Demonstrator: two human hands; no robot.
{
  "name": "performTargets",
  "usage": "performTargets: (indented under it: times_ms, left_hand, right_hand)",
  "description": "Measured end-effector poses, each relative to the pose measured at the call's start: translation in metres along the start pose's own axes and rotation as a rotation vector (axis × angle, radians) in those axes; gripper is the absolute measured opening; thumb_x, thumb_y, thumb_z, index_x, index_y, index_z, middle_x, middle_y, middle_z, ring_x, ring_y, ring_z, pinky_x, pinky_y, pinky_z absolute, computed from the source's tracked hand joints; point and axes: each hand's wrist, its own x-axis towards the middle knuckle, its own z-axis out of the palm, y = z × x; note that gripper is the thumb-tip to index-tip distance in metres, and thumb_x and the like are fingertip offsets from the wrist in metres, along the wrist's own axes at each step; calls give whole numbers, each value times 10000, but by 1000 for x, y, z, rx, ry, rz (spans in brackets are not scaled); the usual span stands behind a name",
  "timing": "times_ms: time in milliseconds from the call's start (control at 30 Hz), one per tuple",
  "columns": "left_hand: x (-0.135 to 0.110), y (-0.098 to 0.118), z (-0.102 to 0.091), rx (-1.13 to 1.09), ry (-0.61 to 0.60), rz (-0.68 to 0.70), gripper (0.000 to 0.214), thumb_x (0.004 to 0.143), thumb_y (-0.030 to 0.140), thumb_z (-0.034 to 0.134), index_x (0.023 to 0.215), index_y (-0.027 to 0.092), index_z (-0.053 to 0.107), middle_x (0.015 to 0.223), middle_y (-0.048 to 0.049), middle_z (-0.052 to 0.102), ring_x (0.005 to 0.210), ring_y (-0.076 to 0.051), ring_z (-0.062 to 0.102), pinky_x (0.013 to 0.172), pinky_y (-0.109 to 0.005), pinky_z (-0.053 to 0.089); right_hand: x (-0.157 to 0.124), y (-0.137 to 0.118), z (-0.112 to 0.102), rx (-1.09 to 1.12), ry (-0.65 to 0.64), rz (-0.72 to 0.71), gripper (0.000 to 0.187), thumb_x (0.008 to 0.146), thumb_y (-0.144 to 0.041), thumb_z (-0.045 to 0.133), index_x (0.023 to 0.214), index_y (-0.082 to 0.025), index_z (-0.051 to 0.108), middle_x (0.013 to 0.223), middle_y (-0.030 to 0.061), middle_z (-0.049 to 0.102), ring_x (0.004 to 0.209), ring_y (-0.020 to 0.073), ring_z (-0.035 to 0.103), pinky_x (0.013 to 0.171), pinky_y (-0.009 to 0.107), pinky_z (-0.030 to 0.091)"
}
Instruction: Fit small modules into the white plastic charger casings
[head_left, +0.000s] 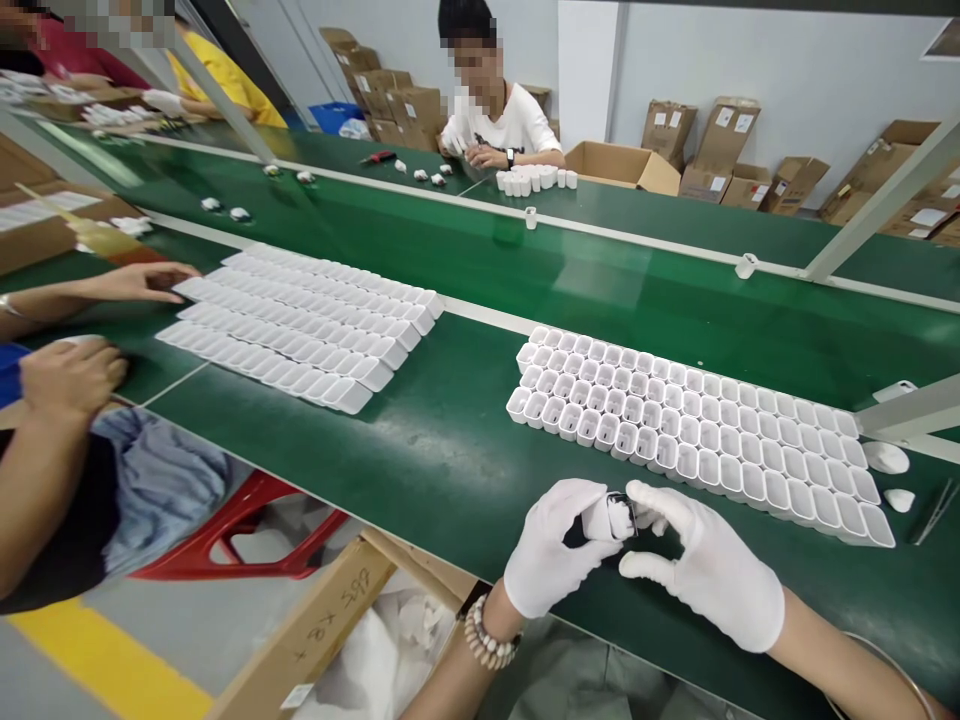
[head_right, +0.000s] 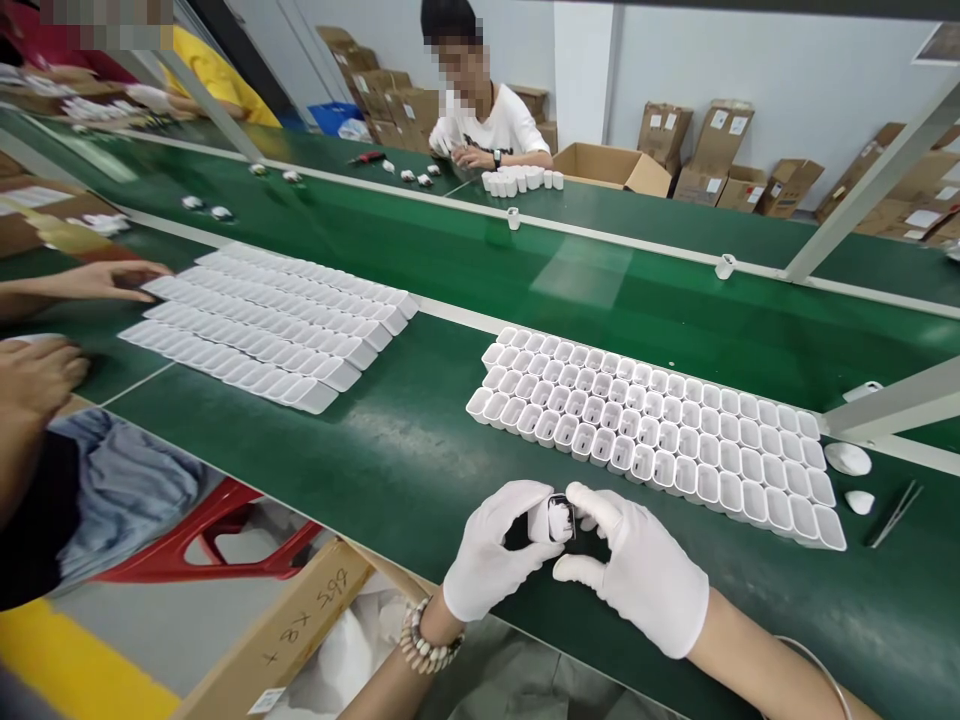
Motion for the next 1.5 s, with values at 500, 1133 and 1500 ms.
performTargets:
  times_ms: [500,1133,1500]
  left_hand:
    - [-2,1,-1,2,29,30,492,760,173,763,1208,203,563,1088,-83,663,977,-195,639,847,-340,564]
    - [-4,0,2,9,97,72,457,754,164,741,1173,223,570,1091,-88,656,988,-214,649,854,-356,582]
    - [-4,-1,3,47,32,109,477,777,238,714,1215,218,526,1070,-101,647,952,-227,647,817,-381,593]
  right_hand:
    - [-5,-4,23,-272,170,-294,322,933,-278,544,1225,-150,497,970,113,734,771,265,716,619,403,598]
    - [-7,-1,44,-63,354,-266,483,928,-295,539,1377,-221,375,1028,103,732,812,229,721,714,385,613]
    - [1,2,52,-203,514,-304,458,938,-459,508,1268,-148,447,981,161,735,830,282,736,676,404,622]
